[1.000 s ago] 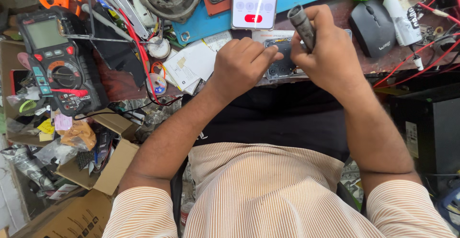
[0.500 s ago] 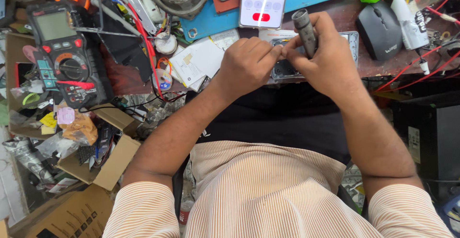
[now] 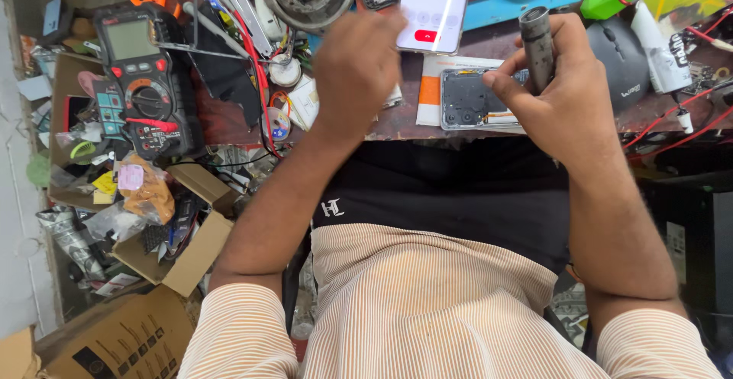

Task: The person places a smartphone into a Mercury-branded envelope, then removes it and uses a yellow plastic card to pry off the back cover. The person then uses a heat gun to warm the internal components of the phone.

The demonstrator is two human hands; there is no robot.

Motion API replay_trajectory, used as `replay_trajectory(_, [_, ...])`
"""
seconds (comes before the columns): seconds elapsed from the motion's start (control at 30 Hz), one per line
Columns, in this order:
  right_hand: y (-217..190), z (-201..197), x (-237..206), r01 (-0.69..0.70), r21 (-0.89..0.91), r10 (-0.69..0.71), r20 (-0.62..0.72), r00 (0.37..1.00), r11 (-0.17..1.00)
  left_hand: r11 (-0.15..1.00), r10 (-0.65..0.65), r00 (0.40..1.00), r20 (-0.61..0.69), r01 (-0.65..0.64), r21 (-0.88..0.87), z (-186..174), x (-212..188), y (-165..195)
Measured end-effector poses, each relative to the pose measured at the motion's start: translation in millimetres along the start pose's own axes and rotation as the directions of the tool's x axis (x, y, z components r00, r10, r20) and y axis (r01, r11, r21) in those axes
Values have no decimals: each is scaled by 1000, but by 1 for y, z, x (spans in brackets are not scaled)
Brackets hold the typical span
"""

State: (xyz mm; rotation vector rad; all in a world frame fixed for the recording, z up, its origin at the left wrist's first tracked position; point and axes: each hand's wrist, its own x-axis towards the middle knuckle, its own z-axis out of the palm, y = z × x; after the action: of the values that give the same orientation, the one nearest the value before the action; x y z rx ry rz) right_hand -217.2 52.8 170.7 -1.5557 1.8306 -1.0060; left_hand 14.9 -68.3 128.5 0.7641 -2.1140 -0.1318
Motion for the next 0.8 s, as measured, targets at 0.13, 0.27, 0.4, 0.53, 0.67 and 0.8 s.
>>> replay_trajectory(0.13, [3,-3,-2,42,38,-42,-1,999,998,965,-219,976,-4,217,151,9,11,-27])
replay_trajectory(0.27, [4,-5,-4,28,87,-29,12,1000,996,932,-295,954,45,277,232,27,18,-31])
replay_trajectory(0.4, [-1,-15,-5,42,64,-41,-18,999,997,891,-402,914,55,377,253,33,26,-32])
replay_trajectory(0.53, [-11,-35,-7,32,12,-32,-35,999,999,883,-408,911,49,381,275,33,27,-32])
replay_trajectory(0.67, [-11,-60,-12,51,-84,-58,-73,996,995,874,-384,913,134,313,371,31,31,-35])
replay_trajectory(0.8, [12,-104,-26,68,-245,-125,-224,966,967,902,-384,915,126,342,264,24,30,-30])
